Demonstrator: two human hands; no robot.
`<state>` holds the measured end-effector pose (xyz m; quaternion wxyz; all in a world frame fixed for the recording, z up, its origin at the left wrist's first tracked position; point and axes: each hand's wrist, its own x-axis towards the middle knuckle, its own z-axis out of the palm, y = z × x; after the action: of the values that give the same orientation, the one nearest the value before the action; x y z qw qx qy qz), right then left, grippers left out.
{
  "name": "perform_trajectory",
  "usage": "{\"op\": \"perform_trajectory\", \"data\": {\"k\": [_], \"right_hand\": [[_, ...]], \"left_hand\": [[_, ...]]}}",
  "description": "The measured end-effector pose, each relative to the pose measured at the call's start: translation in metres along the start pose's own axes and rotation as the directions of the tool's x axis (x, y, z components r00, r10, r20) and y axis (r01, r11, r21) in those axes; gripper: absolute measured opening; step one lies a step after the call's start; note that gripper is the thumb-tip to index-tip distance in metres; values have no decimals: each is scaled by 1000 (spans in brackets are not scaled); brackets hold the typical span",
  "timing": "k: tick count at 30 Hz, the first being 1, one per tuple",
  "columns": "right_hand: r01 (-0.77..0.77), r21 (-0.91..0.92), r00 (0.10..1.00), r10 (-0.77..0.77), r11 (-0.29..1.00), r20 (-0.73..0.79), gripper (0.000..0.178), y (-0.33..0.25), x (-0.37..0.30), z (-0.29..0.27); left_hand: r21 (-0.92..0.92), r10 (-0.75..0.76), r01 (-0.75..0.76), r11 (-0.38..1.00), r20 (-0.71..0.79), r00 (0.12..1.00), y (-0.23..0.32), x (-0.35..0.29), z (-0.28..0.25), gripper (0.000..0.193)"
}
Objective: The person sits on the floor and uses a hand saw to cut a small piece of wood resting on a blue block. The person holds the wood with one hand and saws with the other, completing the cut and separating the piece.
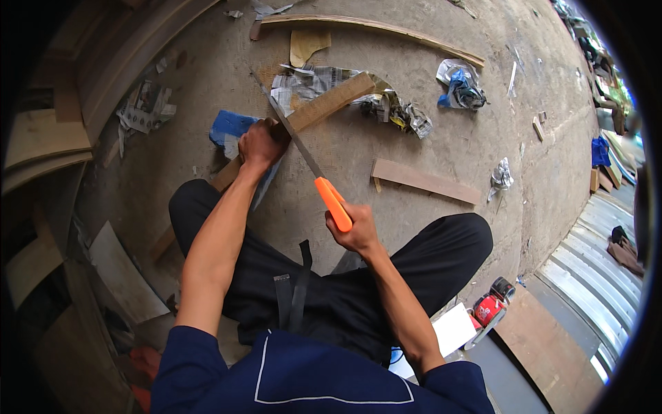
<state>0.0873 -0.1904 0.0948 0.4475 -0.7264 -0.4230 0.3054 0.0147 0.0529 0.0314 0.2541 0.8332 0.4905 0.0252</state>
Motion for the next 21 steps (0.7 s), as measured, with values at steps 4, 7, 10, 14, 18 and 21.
{"op": "perform_trajectory", "data": {"k": [4,7,10,14,18,21], "right_hand": [[11,-57,1000,-12,998,-19,11,-5,37,18],[15,-28,1000,-15,1000,-14,10,-5,36,15],[8,9,1000,-8,1000,-3,10,-4,12,1],[13,-22,1000,-13,1000,14,12,5,-10,2],[-1,33,1000,0,999,11,13,3,-8,5],[5,-4,1000,-5,1000,13,14,-2,-16,-1]], "left_hand": [[2,4,-4,1000,37,999,5,-2,-2,35],[14,1,-2,1000,46,999,2,-1,2,35],[-6,-44,44,999,17,999,-4,2,4,34],[-9,6,-7,1000,-6,1000,2,-2,3,32],[23,51,-50,998,-14,999,-3,0,8,31],[26,60,-59,998,-39,997,-6,1,7,31]]}}
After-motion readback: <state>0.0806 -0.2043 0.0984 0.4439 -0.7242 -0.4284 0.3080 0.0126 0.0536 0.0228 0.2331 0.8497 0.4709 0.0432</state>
